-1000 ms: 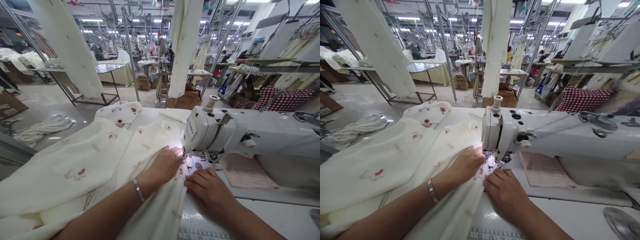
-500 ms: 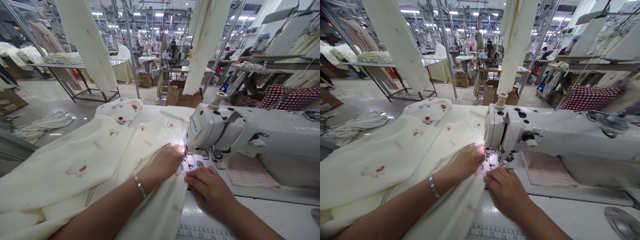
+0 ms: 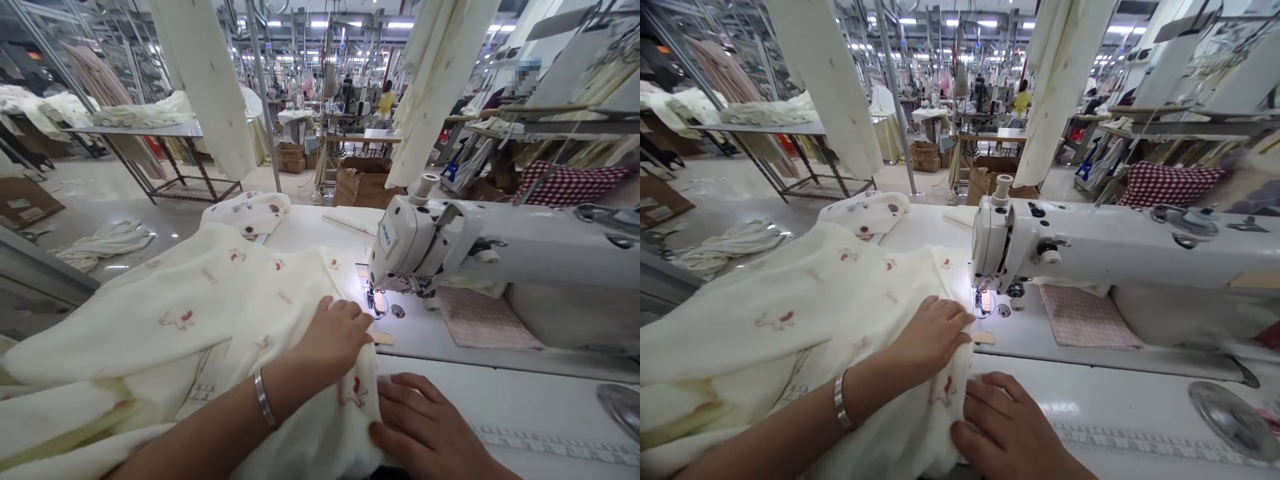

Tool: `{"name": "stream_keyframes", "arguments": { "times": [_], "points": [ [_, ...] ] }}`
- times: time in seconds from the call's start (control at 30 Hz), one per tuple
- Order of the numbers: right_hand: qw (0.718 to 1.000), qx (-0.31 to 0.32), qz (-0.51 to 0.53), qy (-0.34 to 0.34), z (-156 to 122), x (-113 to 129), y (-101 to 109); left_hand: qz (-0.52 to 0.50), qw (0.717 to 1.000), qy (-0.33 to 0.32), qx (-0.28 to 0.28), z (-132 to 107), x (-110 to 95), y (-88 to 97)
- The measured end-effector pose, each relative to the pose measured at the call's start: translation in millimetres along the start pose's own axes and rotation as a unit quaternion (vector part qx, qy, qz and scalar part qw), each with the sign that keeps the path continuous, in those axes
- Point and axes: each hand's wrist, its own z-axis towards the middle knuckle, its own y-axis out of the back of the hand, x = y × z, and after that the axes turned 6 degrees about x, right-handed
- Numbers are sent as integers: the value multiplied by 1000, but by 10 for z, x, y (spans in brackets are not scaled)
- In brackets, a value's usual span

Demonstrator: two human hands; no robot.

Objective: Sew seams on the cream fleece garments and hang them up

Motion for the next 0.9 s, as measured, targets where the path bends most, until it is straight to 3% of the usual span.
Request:
{"name": "stream_keyframes", "arguments": {
  "times": [0.17, 0.27, 0.37, 0.5, 0.67, 0.9],
  "points": [
    [1000, 8, 19, -21, -98, -35, -48, 13, 998, -35, 49, 148, 112, 138],
    [990, -12, 58, -126, -175, -78, -176, -20, 996, -67, 60, 88, 196, 141],
    [966, -37, 89, -238, -173, -123, -306, -21, 996, -65, 51, 2, 237, 136],
    [947, -22, 159, -277, -31, -182, -342, -11, 996, -81, 26, -69, 190, 175],
    [893, 29, 322, -314, 167, -214, -270, -89, 987, -134, -23, -130, 84, 302],
    [862, -120, 343, -353, 198, -125, -286, -167, 982, -83, -20, -247, 194, 385]
  ]
}}
